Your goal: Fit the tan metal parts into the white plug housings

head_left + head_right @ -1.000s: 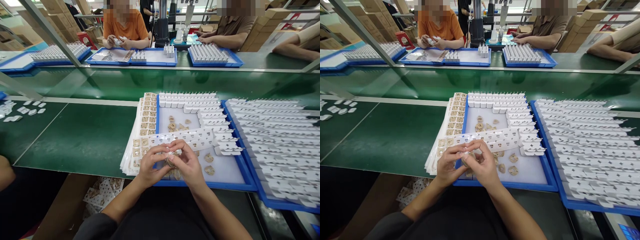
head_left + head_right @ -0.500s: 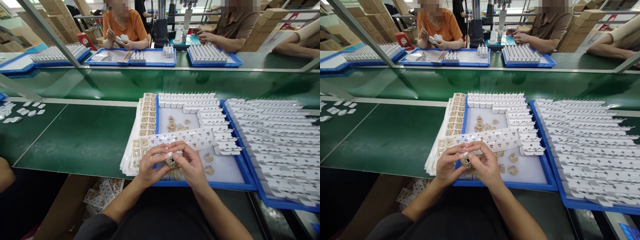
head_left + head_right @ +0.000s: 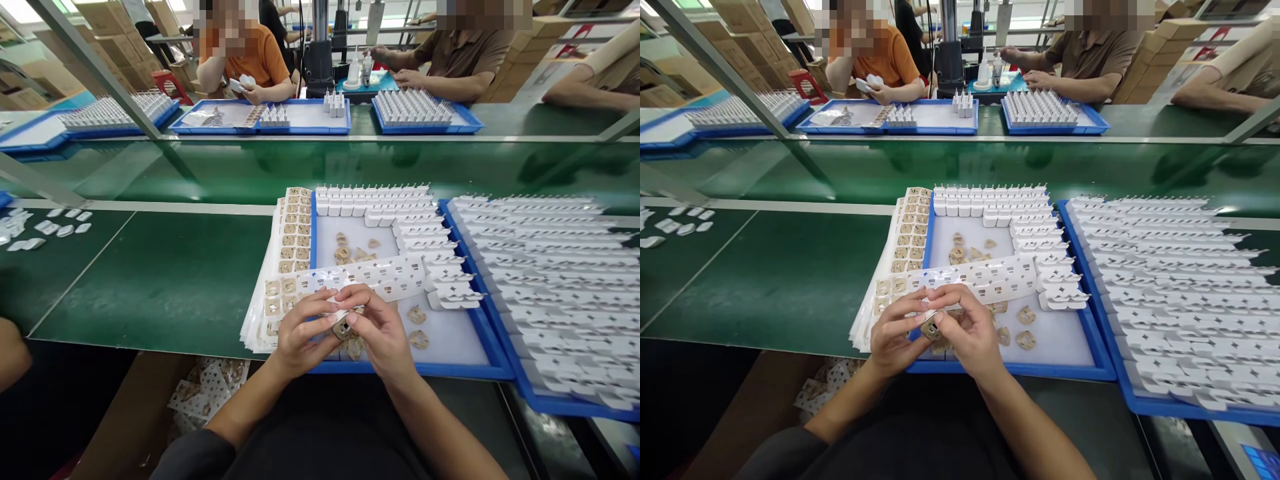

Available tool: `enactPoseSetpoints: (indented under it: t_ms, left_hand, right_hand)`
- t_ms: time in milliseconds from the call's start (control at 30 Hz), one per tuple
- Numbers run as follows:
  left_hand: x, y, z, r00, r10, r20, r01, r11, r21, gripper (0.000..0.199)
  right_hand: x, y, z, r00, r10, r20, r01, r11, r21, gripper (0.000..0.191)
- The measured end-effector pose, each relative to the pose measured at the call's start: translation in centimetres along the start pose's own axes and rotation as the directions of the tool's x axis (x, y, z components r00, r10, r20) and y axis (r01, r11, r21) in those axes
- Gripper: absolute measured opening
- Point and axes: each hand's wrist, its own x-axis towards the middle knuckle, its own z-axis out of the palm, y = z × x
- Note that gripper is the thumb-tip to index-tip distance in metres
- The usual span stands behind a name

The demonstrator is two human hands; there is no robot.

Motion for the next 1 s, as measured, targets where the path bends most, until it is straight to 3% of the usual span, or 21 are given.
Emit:
enactPoseSetpoints:
  t_ms: [367, 567, 800, 900, 1000]
  left_hand:
    - [-0.3, -0.1, 0.1, 0.999, -0.039, -0.034, 0.036, 0.996, -0.083, 0.046]
    - [-0.3, -0.1, 0.4, 0.999, -0.028, -0.026, 0.026, 0.997, -0.068, 0.045]
    - [-0.6, -0.3, 0.6, 0.991, -0.121, -0.057, 0.108, 0.975, -0.197, 0.054]
    - [-0.7, -0.3, 0.6, 0.992, -0.122, -0.023, 0.114, 0.969, -0.219, 0.056]
    - [-0.8, -0.3, 0.6, 0.991, -0.132, -0.018, 0.125, 0.972, -0.201, 0.056]
  right_hand:
    - [0.1, 0.0, -0.2, 1.000, -0.009, 0.009, 0.009, 1.000, -0.008, 0.022]
    - [0.4, -0.4, 0.0, 0.999, 0.041, 0.014, -0.040, 0.998, -0.049, 0.009]
    - [0.7, -2.5, -0.9, 0.981, 0.141, 0.131, -0.105, 0.963, -0.247, 0.021]
    - [1.0, -3.3, -1.8, 0.984, 0.067, 0.166, -0.005, 0.938, -0.347, 0.014]
    - [1.4, -3.5, -2.3, 0.967, -0.120, 0.226, 0.226, 0.815, -0.533, 0.011]
